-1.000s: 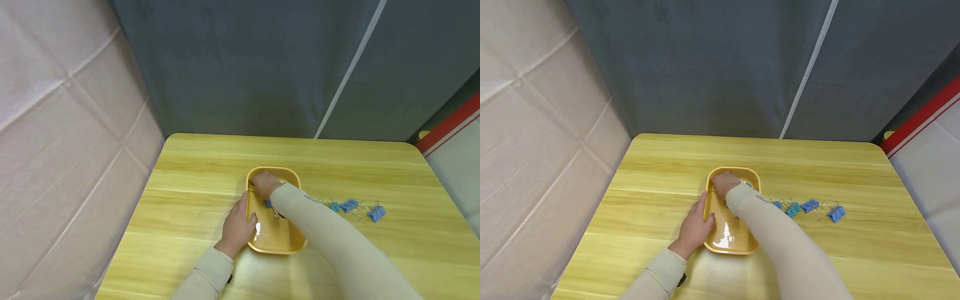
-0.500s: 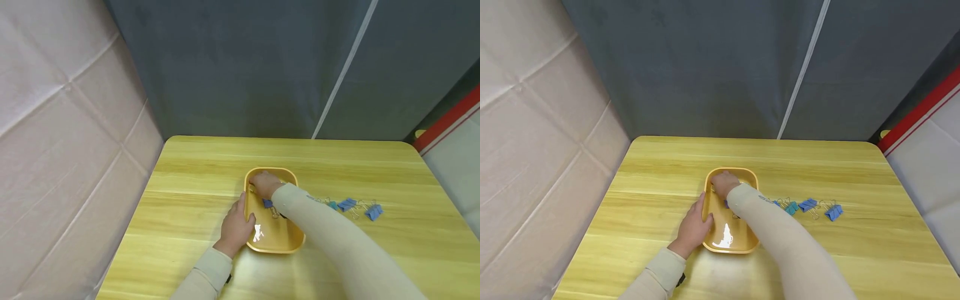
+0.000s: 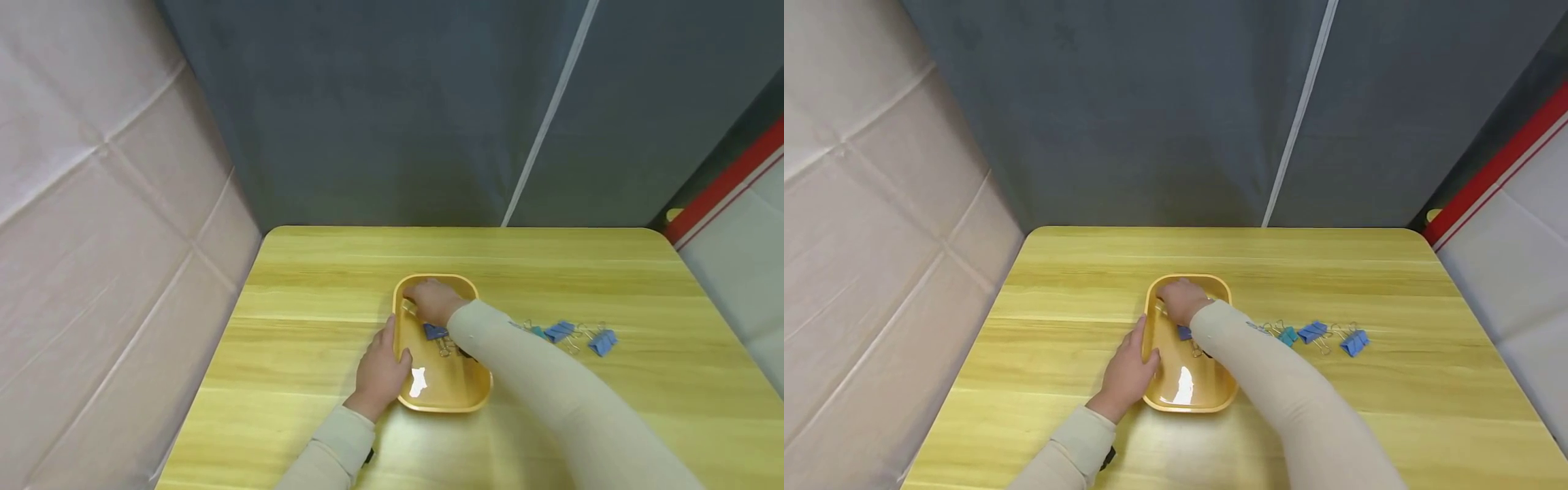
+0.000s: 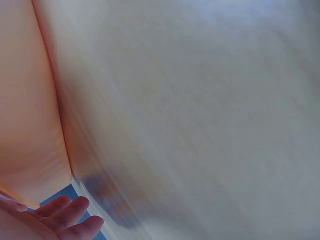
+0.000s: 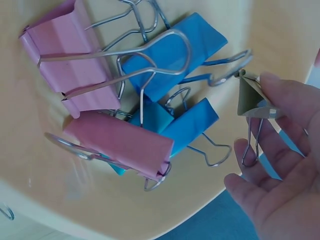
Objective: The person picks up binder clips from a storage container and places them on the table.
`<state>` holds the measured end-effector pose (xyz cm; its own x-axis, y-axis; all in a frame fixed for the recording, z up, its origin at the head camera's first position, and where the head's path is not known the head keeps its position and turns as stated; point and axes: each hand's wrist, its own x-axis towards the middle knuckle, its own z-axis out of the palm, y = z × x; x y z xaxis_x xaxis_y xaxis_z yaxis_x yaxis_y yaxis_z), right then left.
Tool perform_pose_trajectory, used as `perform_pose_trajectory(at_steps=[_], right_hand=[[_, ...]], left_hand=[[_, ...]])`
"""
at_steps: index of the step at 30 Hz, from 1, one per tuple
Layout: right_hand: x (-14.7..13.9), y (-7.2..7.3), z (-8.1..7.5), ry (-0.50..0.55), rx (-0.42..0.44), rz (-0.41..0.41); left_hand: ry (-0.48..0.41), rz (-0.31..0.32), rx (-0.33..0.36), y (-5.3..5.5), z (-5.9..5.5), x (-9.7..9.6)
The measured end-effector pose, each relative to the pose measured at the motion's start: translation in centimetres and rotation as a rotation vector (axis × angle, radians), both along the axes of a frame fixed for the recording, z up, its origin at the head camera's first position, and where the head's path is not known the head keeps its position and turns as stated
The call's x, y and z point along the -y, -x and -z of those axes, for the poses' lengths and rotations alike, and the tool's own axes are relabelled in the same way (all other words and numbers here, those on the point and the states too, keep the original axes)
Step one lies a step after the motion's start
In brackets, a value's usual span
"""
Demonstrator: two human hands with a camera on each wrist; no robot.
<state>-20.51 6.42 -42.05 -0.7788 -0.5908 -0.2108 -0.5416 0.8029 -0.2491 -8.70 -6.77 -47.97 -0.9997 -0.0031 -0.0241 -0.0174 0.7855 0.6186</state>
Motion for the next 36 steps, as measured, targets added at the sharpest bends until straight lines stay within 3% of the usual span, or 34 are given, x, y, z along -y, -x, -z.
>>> perform_pose_trajectory(at_steps=[13,36], right_hand=[[-0.7,-0.7,-1.8,0.124,-0.032,-0.024],[-3.7,-1.6,-4.6,0.238,-0.099,0.016]], left_hand=[[-0.003,-0.007,0.007,0.3,0.0,0.1],[0.022,0.008,0.007,0.6,0.0,0.2]])
